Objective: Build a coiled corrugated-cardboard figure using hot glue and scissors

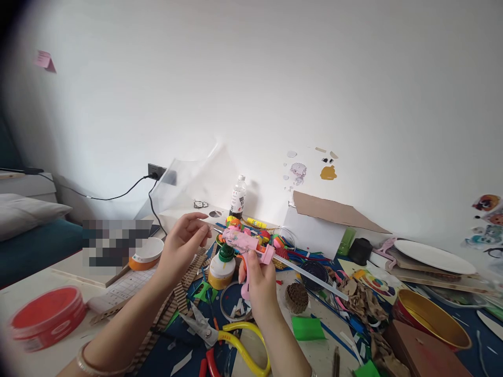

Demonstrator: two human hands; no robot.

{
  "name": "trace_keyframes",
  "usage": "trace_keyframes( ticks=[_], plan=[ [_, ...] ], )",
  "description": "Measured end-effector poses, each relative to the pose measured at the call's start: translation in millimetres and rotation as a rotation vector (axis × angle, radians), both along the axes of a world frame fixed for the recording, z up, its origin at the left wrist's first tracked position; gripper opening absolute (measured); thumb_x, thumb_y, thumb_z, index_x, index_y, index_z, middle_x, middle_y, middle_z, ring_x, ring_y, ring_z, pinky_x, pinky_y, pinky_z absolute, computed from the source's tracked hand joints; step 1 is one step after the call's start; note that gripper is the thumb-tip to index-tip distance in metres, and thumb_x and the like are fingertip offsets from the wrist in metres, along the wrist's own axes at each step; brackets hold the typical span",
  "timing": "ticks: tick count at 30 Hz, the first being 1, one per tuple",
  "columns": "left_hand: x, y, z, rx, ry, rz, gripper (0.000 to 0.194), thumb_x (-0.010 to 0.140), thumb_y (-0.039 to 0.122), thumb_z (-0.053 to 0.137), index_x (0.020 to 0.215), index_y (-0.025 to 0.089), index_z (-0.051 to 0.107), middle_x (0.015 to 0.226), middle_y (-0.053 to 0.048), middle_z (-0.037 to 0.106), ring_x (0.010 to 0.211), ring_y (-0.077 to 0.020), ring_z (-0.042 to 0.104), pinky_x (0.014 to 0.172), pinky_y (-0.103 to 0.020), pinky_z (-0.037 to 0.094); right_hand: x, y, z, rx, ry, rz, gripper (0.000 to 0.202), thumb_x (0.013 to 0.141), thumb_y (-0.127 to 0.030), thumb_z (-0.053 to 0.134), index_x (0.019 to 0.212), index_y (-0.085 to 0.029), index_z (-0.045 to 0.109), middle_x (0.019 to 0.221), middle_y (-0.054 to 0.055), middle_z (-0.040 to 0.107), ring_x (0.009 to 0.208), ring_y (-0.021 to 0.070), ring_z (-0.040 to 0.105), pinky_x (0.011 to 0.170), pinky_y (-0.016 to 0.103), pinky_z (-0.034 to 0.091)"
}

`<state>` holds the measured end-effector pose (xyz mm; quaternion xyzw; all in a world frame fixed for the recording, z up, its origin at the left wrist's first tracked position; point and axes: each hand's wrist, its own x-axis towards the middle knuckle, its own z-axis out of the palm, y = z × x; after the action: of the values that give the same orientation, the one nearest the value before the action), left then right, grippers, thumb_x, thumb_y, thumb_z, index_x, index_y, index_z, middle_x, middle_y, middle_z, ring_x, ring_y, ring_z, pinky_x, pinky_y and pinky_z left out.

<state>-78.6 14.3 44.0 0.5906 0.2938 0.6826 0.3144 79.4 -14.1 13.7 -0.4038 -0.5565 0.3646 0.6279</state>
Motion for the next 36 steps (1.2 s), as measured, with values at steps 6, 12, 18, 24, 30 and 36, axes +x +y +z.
trace_keyframes(
  ticks=[6, 12, 18, 24, 30, 36],
  plan=[
    [0, 1, -0.8, -0.008, 0.011, 0.022, 0.015, 0.083, 0.025, 0.051, 0.097, 0.021, 0.05, 0.067, 0.003, 0.054, 0.062, -0.0115, 0.05, 0.056, -0.022, 0.039, -1, 1, 0.2, -0.01, 0.001, 0.011, 0.058, 0.079, -0.063, 0.043, 0.04, -0.021, 0.041, 0.04, -0.002, 0.04, 0.039, 0.01, 0.035, 0.041, 0.025, 0.027],
    [0, 1, 0.3, -0.018, 0.035, 0.045, 0.017, 0.083, 0.027, 0.051, 0.098, 0.02, 0.05, 0.069, 0.002, 0.054, 0.061, -0.0125, 0.051, 0.056, -0.023, 0.038, 0, 0, 0.1, 0.011, -0.007, 0.015, 0.057, 0.08, -0.062, 0.042, 0.04, -0.021, 0.041, 0.04, -0.002, 0.041, 0.042, 0.0112, 0.038, 0.043, 0.025, 0.03],
    [1, 1, 0.9, -0.012, 0.026, 0.036, 0.016, 0.084, 0.027, 0.051, 0.098, 0.02, 0.049, 0.068, 0.003, 0.053, 0.061, -0.0123, 0.05, 0.056, -0.023, 0.038, 1, 0, -1.4, 0.007, -0.017, 0.018, 0.057, 0.081, -0.06, 0.042, 0.04, -0.021, 0.041, 0.04, -0.002, 0.041, 0.041, 0.0111, 0.037, 0.044, 0.025, 0.031],
    [1, 1, 0.2, -0.001, 0.009, 0.037, 0.016, 0.084, 0.027, 0.052, 0.099, 0.021, 0.049, 0.07, 0.002, 0.054, 0.066, -0.0127, 0.052, 0.057, -0.023, 0.039, -1, -1, 4.8, -0.002, -0.044, -0.002, 0.057, 0.078, -0.063, 0.042, 0.04, -0.021, 0.039, 0.04, -0.002, 0.04, 0.039, 0.01, 0.036, 0.043, 0.025, 0.03],
    [-2, -11, 8.4, 0.057, -0.07, 0.013, 0.018, 0.082, 0.025, 0.056, 0.099, 0.022, 0.051, 0.068, 0.003, 0.055, 0.065, -0.011, 0.052, 0.056, -0.021, 0.039, -2, 2, -4.3, -0.018, -0.08, -0.046, 0.051, 0.075, -0.065, 0.045, 0.048, -0.022, 0.04, 0.041, -0.005, 0.039, 0.037, 0.0099, 0.034, 0.039, 0.024, 0.028],
    [-18, -19, 20.2, 0.152, -0.273, 0.121, 0.018, 0.079, 0.021, 0.061, 0.095, 0.022, 0.055, 0.063, 0.004, 0.057, 0.058, -0.0107, 0.051, 0.055, -0.022, 0.039, -5, 2, -17.7, 0.22, -0.396, -0.08, 0.023, 0.082, -0.04, 0.05, 0.074, -0.02, 0.059, 0.064, 0.003, 0.058, 0.061, 0.0193, 0.054, 0.057, 0.029, 0.043]
  ],
)
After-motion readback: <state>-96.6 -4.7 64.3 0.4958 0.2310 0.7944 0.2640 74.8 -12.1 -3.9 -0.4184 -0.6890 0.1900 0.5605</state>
